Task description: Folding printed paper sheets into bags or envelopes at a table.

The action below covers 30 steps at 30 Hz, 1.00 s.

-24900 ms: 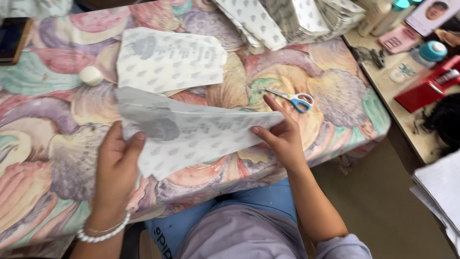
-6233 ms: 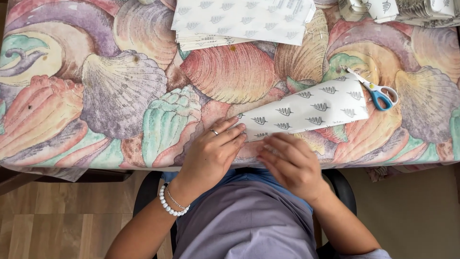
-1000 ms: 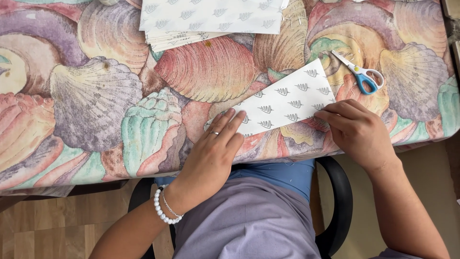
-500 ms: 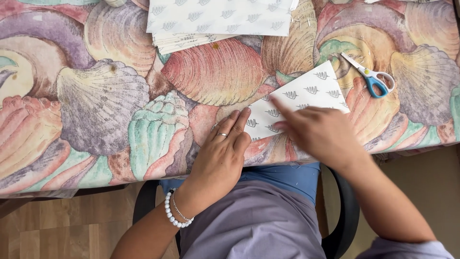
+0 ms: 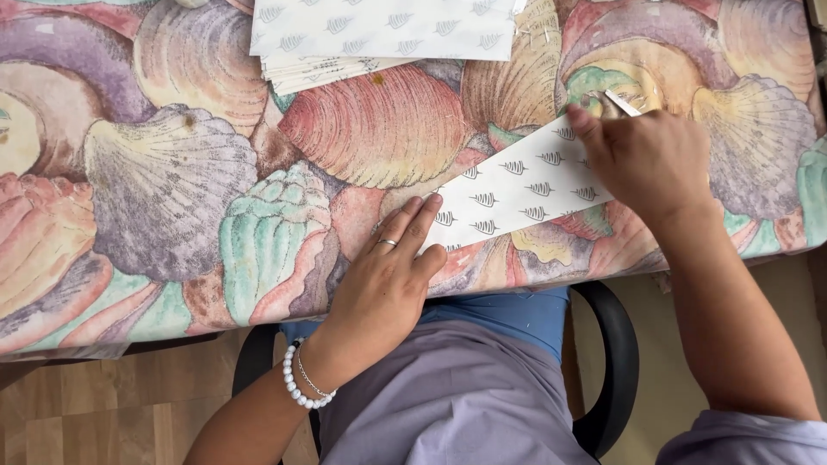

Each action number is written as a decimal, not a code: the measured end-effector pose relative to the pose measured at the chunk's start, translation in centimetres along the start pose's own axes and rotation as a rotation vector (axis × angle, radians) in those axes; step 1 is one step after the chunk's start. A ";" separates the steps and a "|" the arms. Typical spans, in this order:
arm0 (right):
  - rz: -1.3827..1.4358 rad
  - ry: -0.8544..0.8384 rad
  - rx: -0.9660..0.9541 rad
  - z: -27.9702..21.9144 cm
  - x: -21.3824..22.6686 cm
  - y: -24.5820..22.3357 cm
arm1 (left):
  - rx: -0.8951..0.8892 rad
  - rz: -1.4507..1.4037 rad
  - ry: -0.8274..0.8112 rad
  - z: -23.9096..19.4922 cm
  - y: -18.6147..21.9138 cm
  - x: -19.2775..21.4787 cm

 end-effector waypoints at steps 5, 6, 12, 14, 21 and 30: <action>-0.046 0.435 0.223 -1.7 -0.9 -0.1 | -0.007 -0.050 0.016 0.0 0.3 0.7; -0.048 0.430 0.228 -3.2 -0.6 -0.5 | -0.001 -0.054 0.018 0.0 0.4 0.6; 0.373 0.269 0.635 -8.3 -0.2 -4.5 | -0.001 -0.018 0.116 -0.3 0.3 -0.1; 0.353 0.334 0.532 -8.6 -1.4 -4.6 | 0.004 0.043 0.148 -0.5 -0.1 -0.9; 0.417 0.333 0.548 -8.4 -2.1 -3.8 | -0.002 0.212 0.099 -0.3 0.6 -1.3; 0.433 0.353 0.480 -8.2 -1.8 -2.0 | 0.059 -0.020 0.093 -0.6 -0.1 -0.5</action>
Point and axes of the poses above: each hand's wrist, its own z-axis towards the middle knuckle, its own x-axis out of the back of the hand, y = z × x, the point moved 1 cm from there along z, towards the middle knuckle, and after that the axes turned 14 degrees about -x, right-handed, at the moved point
